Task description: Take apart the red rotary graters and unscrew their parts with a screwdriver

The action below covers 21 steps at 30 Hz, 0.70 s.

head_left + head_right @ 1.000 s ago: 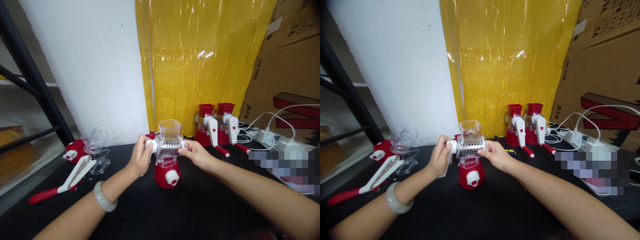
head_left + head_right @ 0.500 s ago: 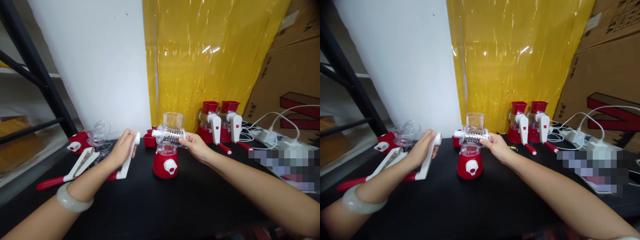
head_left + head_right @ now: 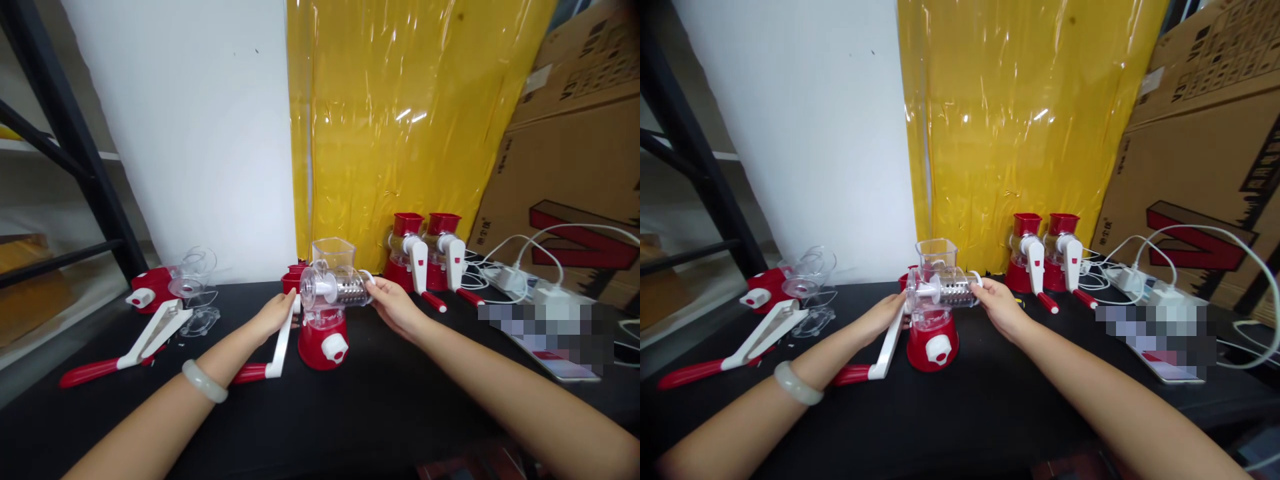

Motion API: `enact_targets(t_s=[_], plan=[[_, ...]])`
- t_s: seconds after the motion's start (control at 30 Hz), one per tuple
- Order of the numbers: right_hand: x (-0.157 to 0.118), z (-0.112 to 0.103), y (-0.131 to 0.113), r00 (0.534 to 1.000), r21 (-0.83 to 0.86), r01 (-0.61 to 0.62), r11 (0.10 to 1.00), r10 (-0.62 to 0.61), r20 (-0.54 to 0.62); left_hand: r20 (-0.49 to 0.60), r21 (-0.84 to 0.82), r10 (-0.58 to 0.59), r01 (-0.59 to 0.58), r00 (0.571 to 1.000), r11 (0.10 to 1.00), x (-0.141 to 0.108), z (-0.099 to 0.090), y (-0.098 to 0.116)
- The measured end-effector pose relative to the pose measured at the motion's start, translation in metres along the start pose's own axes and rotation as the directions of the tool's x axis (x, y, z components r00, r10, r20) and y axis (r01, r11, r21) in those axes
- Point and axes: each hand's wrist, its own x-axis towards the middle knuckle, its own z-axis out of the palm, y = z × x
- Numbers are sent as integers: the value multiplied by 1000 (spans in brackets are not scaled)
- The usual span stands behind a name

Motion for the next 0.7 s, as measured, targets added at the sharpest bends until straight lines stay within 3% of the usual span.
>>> enact_targets(t_s=[0.17, 0.27, 0.4, 0.53, 0.7], plan=[[10, -25, -2, 983, -35, 57, 998, -62, -175, -81, 239, 98, -76, 992, 968, 6, -11, -9], [33, -49, -9, 925, -307, 81, 948, -186, -332, -89, 326, 163, -126, 983, 937, 8, -14, -14], [75, -69, -15, 901, -475, 28, 880, -228, -370, -65, 374, 195, -158, 979, 914, 9, -14, -19], [117, -61, -4, 924, -641, -72, 764, -191, -332, -7, 420, 211, -189, 977, 887, 10, -17, -22], [159, -35, 22, 965, -775, -96, 624, -133, -226, 50, 429, 229, -228, 972, 874, 7, -22, -28]])
